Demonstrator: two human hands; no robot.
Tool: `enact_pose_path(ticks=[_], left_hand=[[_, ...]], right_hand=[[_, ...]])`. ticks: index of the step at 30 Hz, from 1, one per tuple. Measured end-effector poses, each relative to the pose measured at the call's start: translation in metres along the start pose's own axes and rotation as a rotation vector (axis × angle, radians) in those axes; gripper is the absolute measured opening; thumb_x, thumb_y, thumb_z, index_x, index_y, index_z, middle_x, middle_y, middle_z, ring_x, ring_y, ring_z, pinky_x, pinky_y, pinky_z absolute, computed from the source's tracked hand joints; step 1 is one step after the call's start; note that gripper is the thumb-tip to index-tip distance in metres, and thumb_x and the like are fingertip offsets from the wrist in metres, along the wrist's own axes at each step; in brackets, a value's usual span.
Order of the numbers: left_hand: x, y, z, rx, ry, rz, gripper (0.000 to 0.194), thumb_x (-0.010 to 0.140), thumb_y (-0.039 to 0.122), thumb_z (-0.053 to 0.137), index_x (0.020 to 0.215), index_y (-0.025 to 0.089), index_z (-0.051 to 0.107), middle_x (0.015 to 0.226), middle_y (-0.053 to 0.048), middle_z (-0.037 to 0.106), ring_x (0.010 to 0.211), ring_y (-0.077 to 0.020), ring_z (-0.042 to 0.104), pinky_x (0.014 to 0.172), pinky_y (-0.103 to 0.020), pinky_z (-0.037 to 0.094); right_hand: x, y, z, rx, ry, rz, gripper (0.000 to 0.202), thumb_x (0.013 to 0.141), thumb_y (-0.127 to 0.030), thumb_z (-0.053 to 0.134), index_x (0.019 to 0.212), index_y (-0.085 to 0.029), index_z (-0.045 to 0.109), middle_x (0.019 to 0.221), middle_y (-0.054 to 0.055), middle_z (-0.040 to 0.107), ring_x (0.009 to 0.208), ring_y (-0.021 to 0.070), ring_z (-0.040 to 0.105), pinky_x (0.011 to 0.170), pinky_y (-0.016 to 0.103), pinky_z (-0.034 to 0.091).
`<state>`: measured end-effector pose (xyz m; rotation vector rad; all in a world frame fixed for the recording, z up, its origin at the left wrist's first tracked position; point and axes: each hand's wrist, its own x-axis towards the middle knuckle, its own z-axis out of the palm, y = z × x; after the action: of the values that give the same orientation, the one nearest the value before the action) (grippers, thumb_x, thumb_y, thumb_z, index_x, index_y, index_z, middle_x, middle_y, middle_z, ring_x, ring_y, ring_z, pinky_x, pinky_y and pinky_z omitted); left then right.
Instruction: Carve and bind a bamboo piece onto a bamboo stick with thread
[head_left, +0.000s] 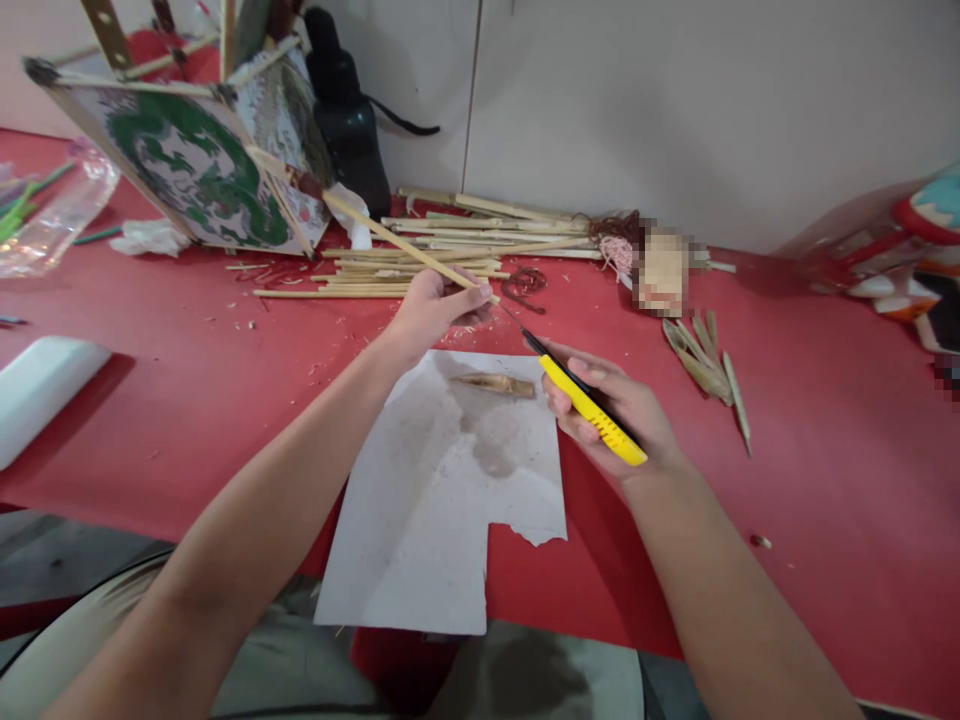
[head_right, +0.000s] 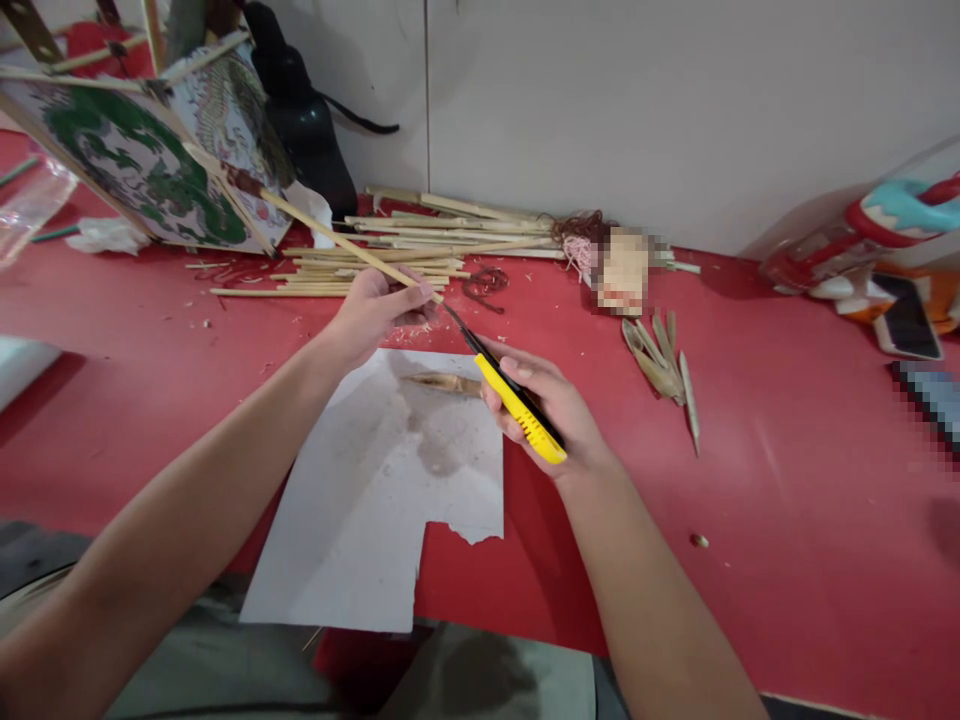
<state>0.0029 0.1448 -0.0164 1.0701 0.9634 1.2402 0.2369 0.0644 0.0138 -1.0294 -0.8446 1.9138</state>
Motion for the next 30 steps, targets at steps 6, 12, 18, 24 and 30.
enact_pose_path(ticks=[6,12,18,24,30], left_hand=[[-0.001,-0.001,-0.003,-0.074,-0.063,-0.069,0.021,0.080,0.029,0.083,0.085,0.015,0.069,0.076,-0.003,0.075,0.068,-0.0113,0.073,0.070,-0.024,0.061],[-0.006,0.003,-0.005,-0.155,-0.129,-0.159,0.021,0.084,0.030,0.082,0.086,0.015,0.067,0.082,-0.004,0.075,0.071,-0.0101,0.073,0.073,-0.022,0.061],[-0.010,0.009,-0.005,-0.225,-0.162,-0.230,0.015,0.084,0.024,0.080,0.085,0.013,0.070,0.081,-0.003,0.075,0.070,-0.0081,0.071,0.071,-0.018,0.060],[-0.009,0.008,-0.007,-0.174,-0.146,-0.218,0.020,0.081,0.028,0.083,0.086,0.013,0.071,0.082,-0.004,0.075,0.071,-0.0089,0.071,0.072,-0.019,0.059],[-0.003,0.001,-0.006,-0.083,-0.116,-0.127,0.024,0.077,0.031,0.088,0.085,0.015,0.072,0.080,-0.004,0.075,0.070,-0.0101,0.072,0.067,-0.019,0.058]], right_hand=[[0.000,0.000,-0.005,0.035,0.000,0.065,0.032,0.082,-0.033,0.073,0.110,-0.019,0.076,0.064,0.001,0.060,0.044,0.0074,0.040,0.032,0.016,0.029],[-0.001,-0.001,-0.005,0.041,-0.043,0.079,0.035,0.088,-0.033,0.065,0.119,-0.021,0.073,0.064,-0.001,0.059,0.039,0.0067,0.035,0.030,0.017,0.026],[0.000,0.000,-0.008,0.072,-0.082,0.098,0.032,0.092,-0.031,0.061,0.121,-0.021,0.072,0.065,-0.001,0.060,0.040,0.0056,0.039,0.033,0.013,0.034],[0.002,0.001,-0.009,0.065,-0.074,0.073,0.031,0.091,-0.031,0.064,0.119,-0.020,0.071,0.067,0.000,0.061,0.041,0.0057,0.042,0.033,0.013,0.036],[0.002,0.003,-0.004,0.034,-0.022,0.029,0.032,0.088,-0.032,0.070,0.116,-0.018,0.072,0.065,0.000,0.061,0.044,0.0065,0.044,0.033,0.014,0.033]])
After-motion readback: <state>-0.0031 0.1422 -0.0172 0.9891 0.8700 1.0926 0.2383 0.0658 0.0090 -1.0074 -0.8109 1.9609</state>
